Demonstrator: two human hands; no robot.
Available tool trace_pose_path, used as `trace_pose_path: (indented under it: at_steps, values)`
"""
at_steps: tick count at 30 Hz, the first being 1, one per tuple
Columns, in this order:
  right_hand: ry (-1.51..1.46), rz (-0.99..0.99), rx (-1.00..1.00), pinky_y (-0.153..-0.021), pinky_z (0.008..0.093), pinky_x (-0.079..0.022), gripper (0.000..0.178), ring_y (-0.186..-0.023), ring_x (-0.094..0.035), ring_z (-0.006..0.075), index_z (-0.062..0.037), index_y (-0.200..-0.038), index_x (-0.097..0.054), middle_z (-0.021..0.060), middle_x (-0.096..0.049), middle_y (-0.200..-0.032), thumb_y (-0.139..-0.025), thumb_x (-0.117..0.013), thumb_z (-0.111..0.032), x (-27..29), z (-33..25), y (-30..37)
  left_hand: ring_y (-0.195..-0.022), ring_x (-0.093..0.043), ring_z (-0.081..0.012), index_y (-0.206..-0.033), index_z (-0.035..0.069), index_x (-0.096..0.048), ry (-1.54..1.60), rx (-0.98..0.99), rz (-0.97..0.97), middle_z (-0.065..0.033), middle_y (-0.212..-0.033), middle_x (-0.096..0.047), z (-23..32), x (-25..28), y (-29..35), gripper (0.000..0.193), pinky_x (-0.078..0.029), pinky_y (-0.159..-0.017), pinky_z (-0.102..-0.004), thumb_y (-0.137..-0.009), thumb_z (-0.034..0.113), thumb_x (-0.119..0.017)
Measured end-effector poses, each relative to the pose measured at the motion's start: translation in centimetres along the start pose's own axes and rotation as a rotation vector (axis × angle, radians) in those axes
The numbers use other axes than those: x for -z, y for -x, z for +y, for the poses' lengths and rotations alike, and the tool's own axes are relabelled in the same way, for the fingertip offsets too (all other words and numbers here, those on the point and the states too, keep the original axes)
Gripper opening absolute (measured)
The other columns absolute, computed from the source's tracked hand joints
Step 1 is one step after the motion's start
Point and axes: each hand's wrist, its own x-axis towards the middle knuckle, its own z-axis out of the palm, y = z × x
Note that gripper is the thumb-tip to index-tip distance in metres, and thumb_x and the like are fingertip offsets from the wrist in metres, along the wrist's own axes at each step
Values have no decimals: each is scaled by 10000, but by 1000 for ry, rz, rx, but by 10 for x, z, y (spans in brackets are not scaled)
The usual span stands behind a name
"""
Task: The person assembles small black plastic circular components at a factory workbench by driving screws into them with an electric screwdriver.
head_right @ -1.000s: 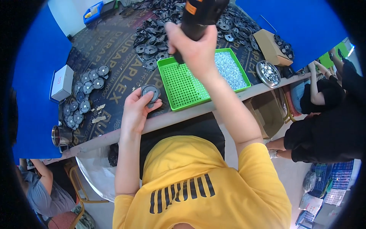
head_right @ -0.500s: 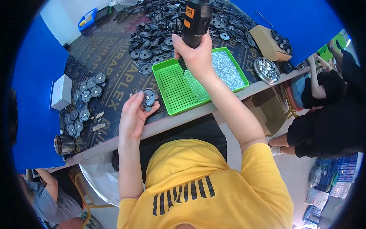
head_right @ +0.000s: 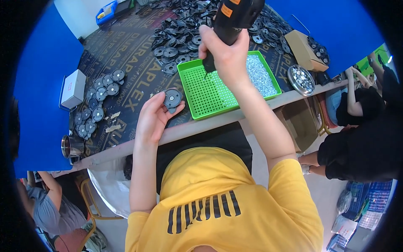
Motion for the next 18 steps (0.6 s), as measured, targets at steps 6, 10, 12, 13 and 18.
trace_pose_path:
  at_steps: [6,10,12,13,18]
  values:
    - [-109,-171,3,-466,312,-414,231,-453,-470,164,-51,-1005,-371,83,-459,-564,-810,-491,-29,-37,-17,20,-849,-583,-214,-979,-44,-524,0,6,-5,-121,-927,-577,2,-4,0,227,-500,-797,-401,-897,144,-425]
    - [-239,-109,-53,-436,205,-399,158,-447,-503,75,-31,-638,-526,8,-526,-530,-770,-600,-77,-47,-10,23,-830,-587,-204,-981,-44,-525,12,7,10,-114,-915,-581,3,-6,2,221,-502,-795,-397,-895,132,-423]
    - [-152,-144,-71,-456,298,-415,215,-445,-467,149,-38,-978,-383,66,-469,-567,-804,-506,-15,-48,-9,25,-831,-587,-200,-983,-44,-524,16,6,1,-115,-917,-580,2,-6,2,222,-503,-794,-393,-897,132,-419]
    - [-156,-144,-70,-456,298,-415,215,-445,-467,149,-38,-978,-383,66,-469,-567,-804,-506,-15,-48,-8,25,-832,-586,-196,-986,-45,-522,20,6,-6,-115,-918,-580,2,-5,2,224,-504,-794,-389,-899,131,-415]
    - [-214,-97,-89,-432,205,-405,138,-450,-501,72,-30,-671,-528,6,-524,-536,-763,-613,-85,-48,1,27,-833,-585,-189,-992,-46,-518,-10,19,2,-113,-923,-579,3,-7,3,233,-507,-789,-380,-909,135,-397]
